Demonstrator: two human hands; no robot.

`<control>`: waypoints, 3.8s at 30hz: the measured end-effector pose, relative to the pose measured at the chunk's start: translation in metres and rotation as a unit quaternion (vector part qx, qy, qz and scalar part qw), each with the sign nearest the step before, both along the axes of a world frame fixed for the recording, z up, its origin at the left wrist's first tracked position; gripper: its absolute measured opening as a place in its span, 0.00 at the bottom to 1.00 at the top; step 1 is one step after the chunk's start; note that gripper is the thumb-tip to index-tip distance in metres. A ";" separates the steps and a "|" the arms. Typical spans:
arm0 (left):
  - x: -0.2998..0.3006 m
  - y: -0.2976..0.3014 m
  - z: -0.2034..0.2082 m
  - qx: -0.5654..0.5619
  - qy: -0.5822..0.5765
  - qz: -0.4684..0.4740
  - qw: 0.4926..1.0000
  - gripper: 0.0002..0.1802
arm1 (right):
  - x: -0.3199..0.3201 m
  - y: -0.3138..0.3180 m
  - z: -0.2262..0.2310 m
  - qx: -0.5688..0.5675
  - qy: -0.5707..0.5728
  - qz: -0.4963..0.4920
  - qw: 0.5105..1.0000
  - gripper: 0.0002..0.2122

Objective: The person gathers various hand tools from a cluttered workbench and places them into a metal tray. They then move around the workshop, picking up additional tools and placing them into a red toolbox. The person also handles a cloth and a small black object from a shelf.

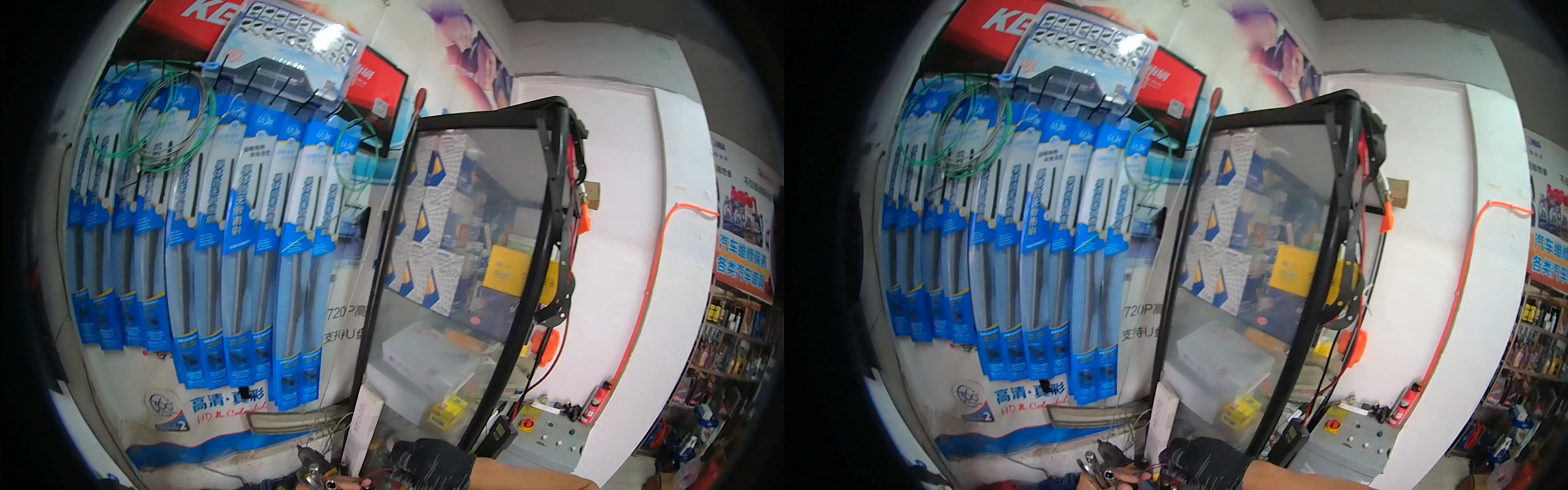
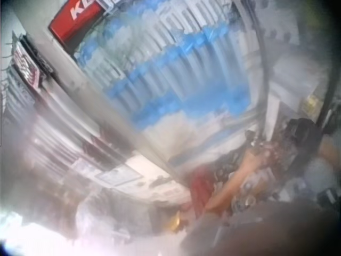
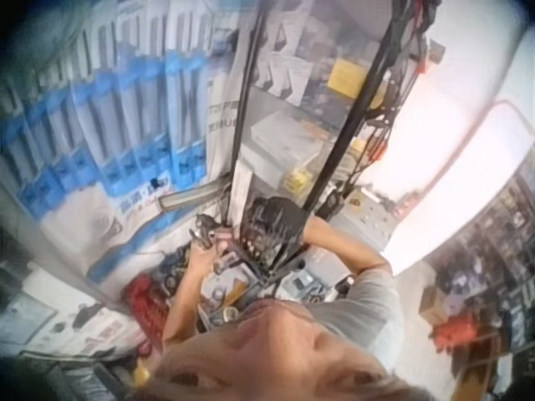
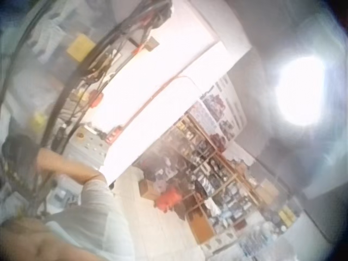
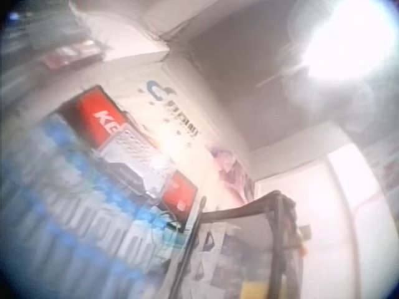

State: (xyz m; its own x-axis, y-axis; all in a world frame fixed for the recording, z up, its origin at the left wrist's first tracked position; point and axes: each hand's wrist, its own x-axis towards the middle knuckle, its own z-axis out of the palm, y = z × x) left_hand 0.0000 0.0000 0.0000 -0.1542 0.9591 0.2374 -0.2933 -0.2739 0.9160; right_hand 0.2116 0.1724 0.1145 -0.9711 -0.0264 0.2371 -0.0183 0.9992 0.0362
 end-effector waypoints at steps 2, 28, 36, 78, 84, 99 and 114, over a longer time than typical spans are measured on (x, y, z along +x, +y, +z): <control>-0.002 -0.003 -0.005 0.011 -0.046 0.037 0.998 0.15 | -0.008 0.001 0.004 0.019 -0.003 -0.019 1.000 0.17; -0.071 -0.085 -0.040 -0.007 -0.177 0.391 0.903 0.13 | -0.098 0.049 -0.019 -0.697 0.457 -0.088 0.545 0.05; -0.075 -0.090 0.005 0.062 -0.113 0.352 0.927 0.20 | -0.148 -0.004 -0.016 -0.634 0.193 -0.033 0.748 0.18; -0.066 -0.221 0.064 -0.127 0.118 0.504 0.846 0.13 | -0.276 -0.175 0.041 -0.203 -0.279 0.300 0.890 0.16; -0.071 -0.268 0.030 0.034 -0.073 0.564 0.822 0.15 | -0.332 -0.183 0.189 -0.295 -0.110 0.321 0.893 0.15; -0.045 -0.325 -0.133 -0.055 -0.155 0.657 0.736 0.08 | -0.554 -0.168 0.506 -0.109 0.583 0.006 0.805 0.13; 0.012 -0.280 -0.199 -0.137 -0.281 0.604 0.733 0.50 | -0.556 -0.139 0.396 0.081 0.458 -0.049 0.884 0.11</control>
State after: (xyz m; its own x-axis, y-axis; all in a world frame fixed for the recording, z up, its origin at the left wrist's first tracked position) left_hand 0.0122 -0.2803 -0.1988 -0.9301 0.0415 -0.3649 -0.3399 -0.4738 0.8124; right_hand -0.3443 0.0329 0.5108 -0.3724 -0.0584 0.9262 0.1798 0.9746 0.1337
